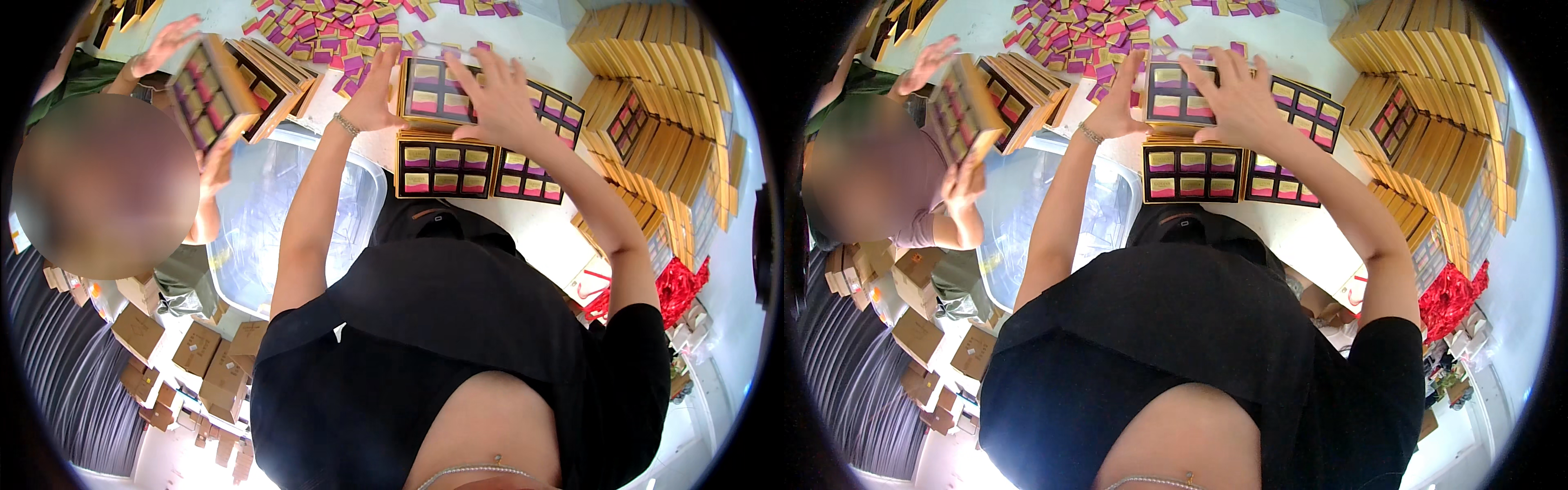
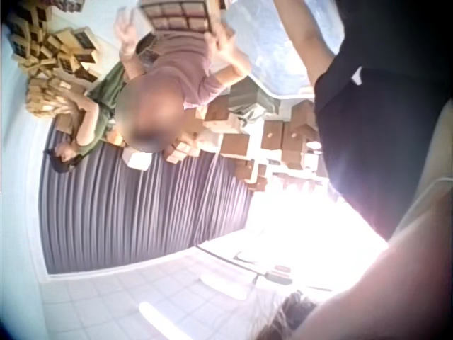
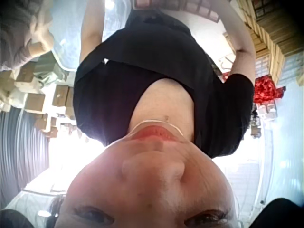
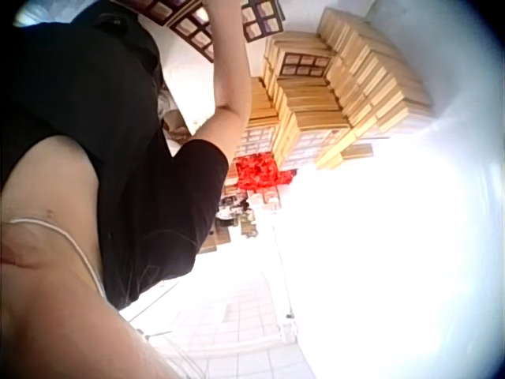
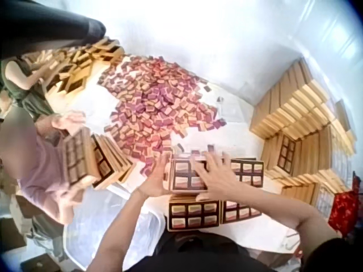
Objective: The person places small pink and yellow rectangular items into the compartments of a black tray with a gold frame. The person then places a clear plastic sheet over the filled tray and stacks it with other completed trays. The person repeats this process for multiple trays.
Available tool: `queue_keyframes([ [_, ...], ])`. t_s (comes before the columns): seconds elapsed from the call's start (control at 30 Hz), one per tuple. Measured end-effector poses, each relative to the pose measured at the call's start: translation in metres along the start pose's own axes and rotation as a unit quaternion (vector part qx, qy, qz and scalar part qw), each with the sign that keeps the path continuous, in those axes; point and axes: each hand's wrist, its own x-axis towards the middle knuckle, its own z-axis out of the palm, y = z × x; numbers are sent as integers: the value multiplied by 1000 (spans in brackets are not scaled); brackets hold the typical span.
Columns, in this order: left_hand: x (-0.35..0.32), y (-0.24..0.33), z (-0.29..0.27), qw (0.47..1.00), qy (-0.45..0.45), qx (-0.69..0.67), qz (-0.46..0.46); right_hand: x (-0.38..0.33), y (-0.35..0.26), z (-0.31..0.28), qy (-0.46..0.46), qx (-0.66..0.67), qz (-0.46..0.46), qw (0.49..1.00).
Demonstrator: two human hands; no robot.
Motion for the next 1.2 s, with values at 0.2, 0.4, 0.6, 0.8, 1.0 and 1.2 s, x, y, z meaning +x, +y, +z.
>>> queue_keyframes([
  [0.2,4,9,-5,999,-11,18,-32,13,4,36,-27,12,-14,999],
  [0.4,0,2,-3,998,1,11,-55,16,2,40,-41,19,-38,998],
  [0.6,4,15,-6,994,-17,-38,-104,12,8,48,-6,22,-64,998],
  [0.8,3,-2,0,994,-1,-87,-67,13,16,35,-23,21,-89,996],
  [1.0,1,-5,4,997,10,-65,-44,10,13,52,-14,34,-70,997],
  [1.2,-2,-1,1,998,1,-10,-59,13,12,56,-52,-13,-74,996],
])
